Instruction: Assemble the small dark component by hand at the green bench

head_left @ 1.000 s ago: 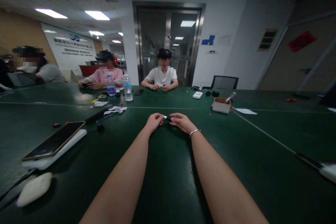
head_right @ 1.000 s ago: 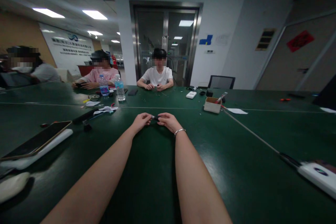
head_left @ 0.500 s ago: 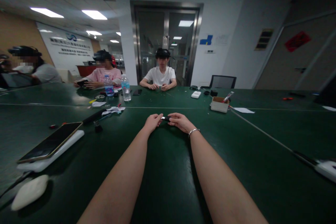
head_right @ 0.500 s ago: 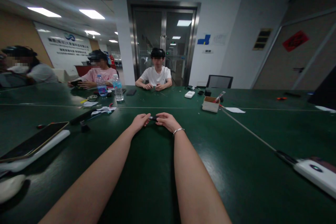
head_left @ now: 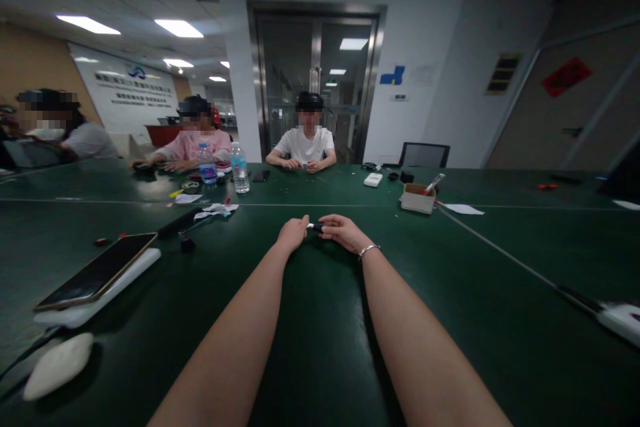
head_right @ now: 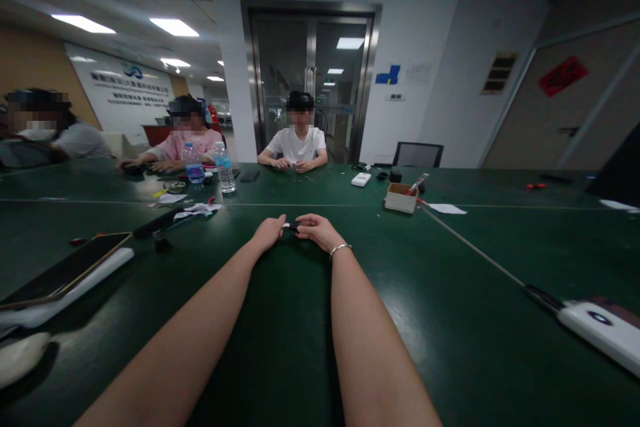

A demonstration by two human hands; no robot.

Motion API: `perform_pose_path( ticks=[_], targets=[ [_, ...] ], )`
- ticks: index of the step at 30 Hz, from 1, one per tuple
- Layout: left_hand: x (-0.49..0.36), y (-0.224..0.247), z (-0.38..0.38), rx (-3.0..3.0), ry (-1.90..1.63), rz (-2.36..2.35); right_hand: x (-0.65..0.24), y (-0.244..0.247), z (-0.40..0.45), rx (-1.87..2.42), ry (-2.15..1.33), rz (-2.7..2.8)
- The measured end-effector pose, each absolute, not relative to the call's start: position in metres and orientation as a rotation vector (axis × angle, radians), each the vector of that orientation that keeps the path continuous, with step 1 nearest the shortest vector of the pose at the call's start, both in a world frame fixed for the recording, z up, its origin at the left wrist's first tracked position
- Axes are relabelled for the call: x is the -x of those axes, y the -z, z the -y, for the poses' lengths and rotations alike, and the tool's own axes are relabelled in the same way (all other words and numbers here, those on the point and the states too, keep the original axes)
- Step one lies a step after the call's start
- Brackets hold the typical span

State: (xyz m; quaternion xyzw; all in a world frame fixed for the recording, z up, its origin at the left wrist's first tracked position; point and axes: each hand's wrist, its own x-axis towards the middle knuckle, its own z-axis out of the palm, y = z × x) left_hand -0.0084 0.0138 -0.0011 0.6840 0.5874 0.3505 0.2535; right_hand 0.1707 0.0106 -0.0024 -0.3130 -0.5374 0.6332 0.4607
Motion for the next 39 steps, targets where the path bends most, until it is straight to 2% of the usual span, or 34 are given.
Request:
perform_pose_path(
  ticks=[10, 26, 31, 39],
  targets=[
    [0.008, 0.007, -0.015, -1.962, -0.952, -1.618, -0.168, 0.005, -0.014, 0.809, -1.535, 1.29],
    [0.01, 0.01, -0.014, -1.724, -1.219, -1.064, -0.164, 0.002, -0.015, 0.929, -1.482, 1.303],
    [0.01, 0.008, -0.013, -1.667, -1.183, -1.166, -0.167, 0.002, -0.013, 0.876, -1.499, 1.326],
    [0.011, 0.005, -0.01, -1.886, -1.113, -1.46, -0.166, 0.004, -0.016, 0.865, -1.423, 1.583]
  ],
)
